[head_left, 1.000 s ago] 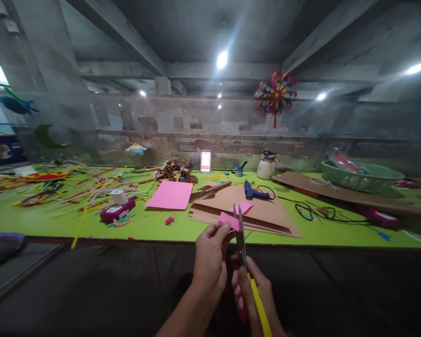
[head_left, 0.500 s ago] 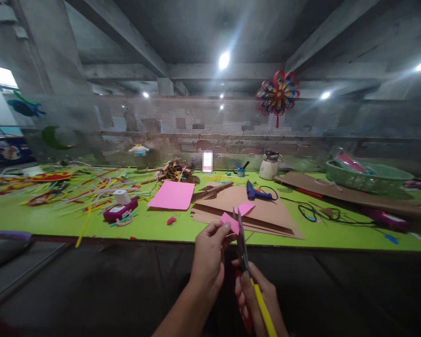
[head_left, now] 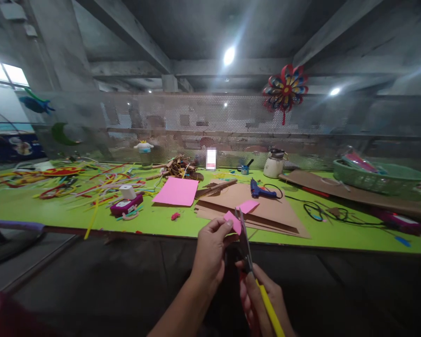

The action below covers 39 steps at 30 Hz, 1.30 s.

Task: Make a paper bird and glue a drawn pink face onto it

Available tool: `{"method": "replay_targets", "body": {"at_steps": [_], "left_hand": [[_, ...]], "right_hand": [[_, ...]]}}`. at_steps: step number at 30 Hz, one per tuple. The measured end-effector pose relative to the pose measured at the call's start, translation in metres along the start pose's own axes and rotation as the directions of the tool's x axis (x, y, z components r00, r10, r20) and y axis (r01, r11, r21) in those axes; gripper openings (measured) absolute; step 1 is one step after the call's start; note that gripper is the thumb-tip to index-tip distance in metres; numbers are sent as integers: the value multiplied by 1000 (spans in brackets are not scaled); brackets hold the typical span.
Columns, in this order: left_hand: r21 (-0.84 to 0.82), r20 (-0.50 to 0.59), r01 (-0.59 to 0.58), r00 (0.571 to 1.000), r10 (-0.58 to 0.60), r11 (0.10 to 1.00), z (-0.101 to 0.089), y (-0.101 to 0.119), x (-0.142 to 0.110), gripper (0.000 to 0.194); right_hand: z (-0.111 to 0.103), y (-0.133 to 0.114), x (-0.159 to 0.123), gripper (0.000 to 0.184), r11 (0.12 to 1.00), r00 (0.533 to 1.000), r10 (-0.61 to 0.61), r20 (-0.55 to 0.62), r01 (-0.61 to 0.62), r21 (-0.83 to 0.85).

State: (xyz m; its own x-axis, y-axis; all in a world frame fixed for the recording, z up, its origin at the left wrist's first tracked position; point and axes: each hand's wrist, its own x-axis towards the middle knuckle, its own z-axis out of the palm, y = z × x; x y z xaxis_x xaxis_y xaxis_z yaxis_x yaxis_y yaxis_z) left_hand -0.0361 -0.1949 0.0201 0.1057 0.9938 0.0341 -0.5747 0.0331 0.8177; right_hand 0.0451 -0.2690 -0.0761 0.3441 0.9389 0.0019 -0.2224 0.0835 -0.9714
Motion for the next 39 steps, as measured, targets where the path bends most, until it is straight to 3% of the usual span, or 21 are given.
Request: {"method": "replay_targets", "body": {"at_steps": [3, 12, 27, 35, 39], "left_hand": [[27, 75, 6, 997, -8, 1000, -4, -1, 3, 23], [85, 109, 12, 994, -21, 996, -9, 2, 5, 26], [197, 165, 48, 983, -81, 979, -15, 5, 13, 29], [394, 159, -114, 986, 55, 912, -17, 9, 14, 27], [444, 211, -141, 976, 50, 885, -17, 12, 13, 28]], "right_hand": [[-2, 0, -1, 65, 1000, 1000, 8, 6, -8, 12], [-4, 6, -1, 58, 996, 999, 28, 24, -30, 82], [-10, -6, -8, 58, 998, 996, 53, 74, -51, -19], [-11, 2, -4, 58, 998, 995, 54, 89, -52, -26], [-12, 1, -5, 54, 998, 994, 43, 100, -39, -43]]}}
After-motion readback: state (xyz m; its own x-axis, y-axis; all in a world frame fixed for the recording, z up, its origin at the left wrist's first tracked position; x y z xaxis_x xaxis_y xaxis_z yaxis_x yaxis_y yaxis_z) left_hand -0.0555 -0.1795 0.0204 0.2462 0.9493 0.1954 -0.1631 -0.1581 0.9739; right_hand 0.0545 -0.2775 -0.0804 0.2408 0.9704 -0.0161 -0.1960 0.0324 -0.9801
